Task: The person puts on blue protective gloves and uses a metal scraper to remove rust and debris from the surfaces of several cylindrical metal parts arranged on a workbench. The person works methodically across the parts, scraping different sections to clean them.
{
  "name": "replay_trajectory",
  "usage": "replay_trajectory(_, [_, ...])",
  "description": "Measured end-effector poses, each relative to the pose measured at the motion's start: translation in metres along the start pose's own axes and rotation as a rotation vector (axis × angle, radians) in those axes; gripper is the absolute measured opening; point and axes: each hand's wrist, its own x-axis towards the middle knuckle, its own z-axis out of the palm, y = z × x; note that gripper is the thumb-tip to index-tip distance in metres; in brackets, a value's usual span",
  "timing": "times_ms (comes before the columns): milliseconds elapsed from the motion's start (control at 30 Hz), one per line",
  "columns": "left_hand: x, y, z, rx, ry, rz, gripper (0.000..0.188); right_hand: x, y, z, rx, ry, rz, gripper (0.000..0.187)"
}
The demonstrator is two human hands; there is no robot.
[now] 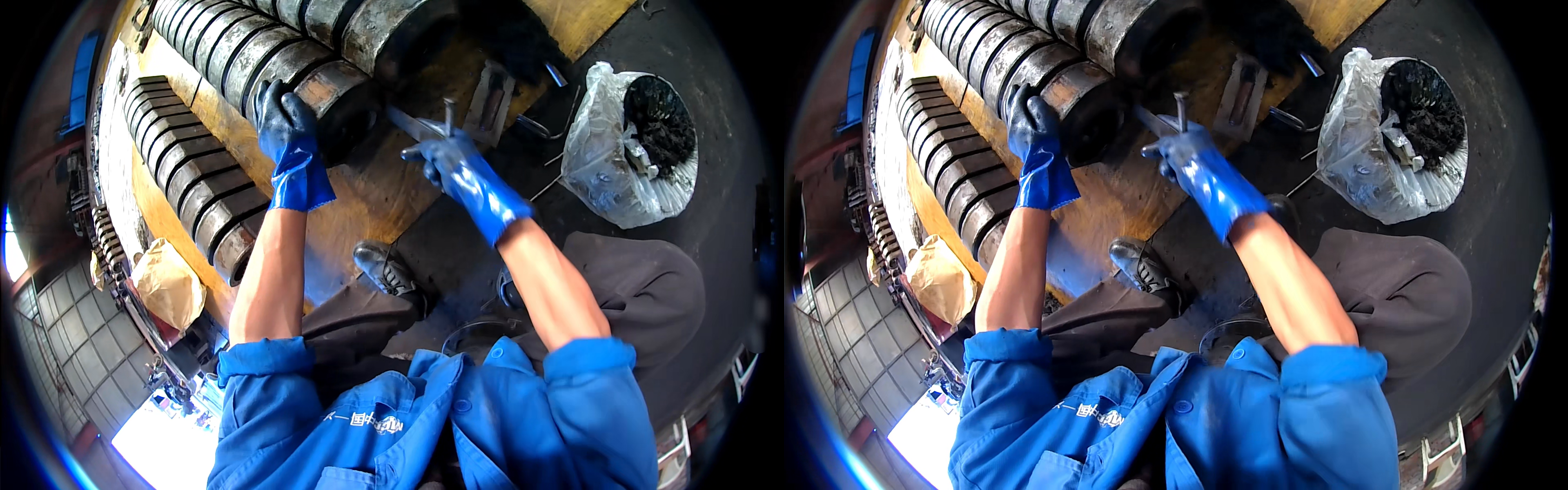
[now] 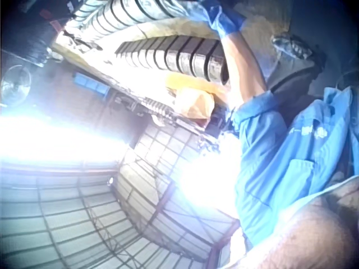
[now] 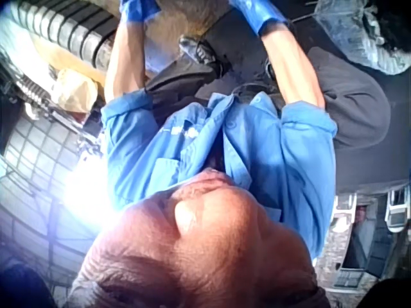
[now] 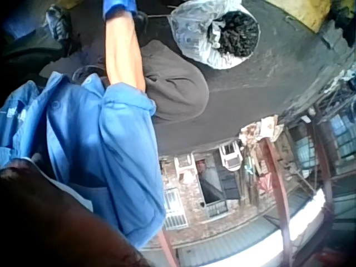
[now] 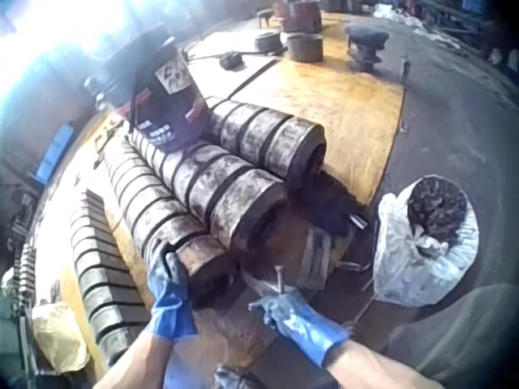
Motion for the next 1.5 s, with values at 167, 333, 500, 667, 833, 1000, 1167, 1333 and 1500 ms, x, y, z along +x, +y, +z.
replay_trajectory(167, [-0.001,0.007,0.006,0.003,0.025,0.016,0.034,-0.014,0.021,0.024,-0.310,0.212,-0.059,0.047])
replay_trajectory(333, [-0.001,-0.002,-0.005,0.048,0.035,0.001,0.034,-0.090,0.005,0.024,-0.333,0.125,-0.281,0.043])
replay_trajectory(500, [0.019,0.012,-0.047,-0.137,-0.145,-0.382,0.039,-0.121,-0.047,0.036,-0.486,-0.024,-0.322,0.037])
replay_trajectory(667, [-0.050,0.108,-0.043,-0.249,0.425,-0.842,0.044,-0.093,-0.067,0.008,-0.608,-0.111,-0.351,0.040])
replay_trajectory(833, [-0.109,0.127,-0.011,-1.151,-0.088,-1.383,0.064,-0.086,-0.079,0.034,-0.567,-0.078,-0.195,0.040])
replay_trajectory(1000, [-0.053,0.164,-0.032,-1.863,-0.002,-1.744,0.053,-0.102,-0.095,0.023,-0.563,-0.023,-0.156,0.039])
replay_trajectory(1167, [-0.042,0.148,0.011,-2.030,0.234,-1.522,0.040,-0.104,-0.092,0.038,-0.601,0.063,-0.158,0.023])
replay_trajectory(1333, [-0.021,0.141,0.024,-1.839,0.400,-1.913,0.014,-0.081,-0.100,0.023,-0.565,0.019,-0.097,0.028])
replay_trajectory(1500, [-0.027,0.084,-0.004,-1.889,0.465,-1.830,0.018,-0.089,-0.066,0.115,-0.774,0.014,-0.275,0.038])
